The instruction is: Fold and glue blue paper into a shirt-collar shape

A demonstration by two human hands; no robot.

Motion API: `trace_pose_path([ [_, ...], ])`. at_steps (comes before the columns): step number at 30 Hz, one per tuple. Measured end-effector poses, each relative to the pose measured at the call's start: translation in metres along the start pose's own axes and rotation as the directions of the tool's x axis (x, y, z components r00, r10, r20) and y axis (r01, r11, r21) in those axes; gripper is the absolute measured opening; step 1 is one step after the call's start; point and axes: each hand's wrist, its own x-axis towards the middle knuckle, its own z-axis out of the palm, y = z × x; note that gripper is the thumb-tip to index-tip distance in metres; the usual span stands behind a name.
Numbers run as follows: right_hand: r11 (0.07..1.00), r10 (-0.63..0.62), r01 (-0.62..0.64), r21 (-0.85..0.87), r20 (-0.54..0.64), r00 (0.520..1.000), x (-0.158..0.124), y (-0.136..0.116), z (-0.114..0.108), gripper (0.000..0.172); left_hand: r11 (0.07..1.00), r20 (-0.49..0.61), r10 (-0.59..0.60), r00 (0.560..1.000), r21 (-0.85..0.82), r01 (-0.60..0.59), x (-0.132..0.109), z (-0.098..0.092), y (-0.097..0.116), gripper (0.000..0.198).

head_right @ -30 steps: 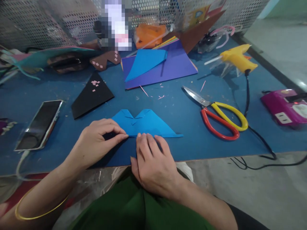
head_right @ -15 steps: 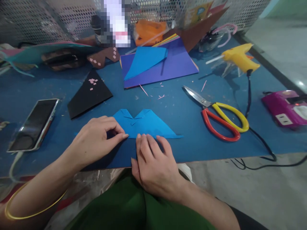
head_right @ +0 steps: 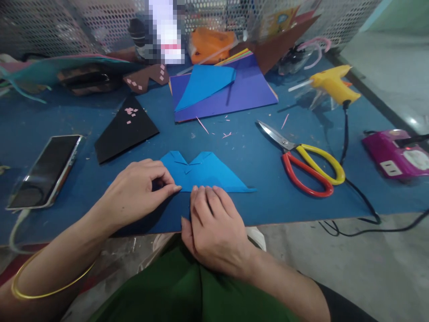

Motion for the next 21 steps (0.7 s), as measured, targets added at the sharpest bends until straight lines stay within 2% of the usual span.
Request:
trace_pose_path([
  [7,0.998,-0.055,0.055,-0.035,0.001,0.998,0.015,-0.018,0.006,0.050,1.000,-0.022,0.011,1.000,-0.022,-0.011,-0.001,0.001,-0.001,0.023],
  [13,0.993,-0.048,0.045,-0.107,-0.022,0.999,0.013,-0.024,0.011,0.051,0.994,0.007,0.032,0.999,-0.109,-0.031,-0.008,-0.003,-0.010,0.022],
  [18,0.991,-0.044,0.042,-0.128,-0.016,0.999,0.009,-0.021,0.012,0.054,0.992,-0.102,0.024,0.994,-0.118,-0.036,-0.020,-0.003,-0.021,0.018],
  [21,0.989,-0.051,0.049,-0.137,-0.012,0.999,0.008,-0.021,0.012,0.055,0.992,-0.131,0.038,0.991,-0.112,-0.053,-0.022,-0.001,-0.024,0.018],
])
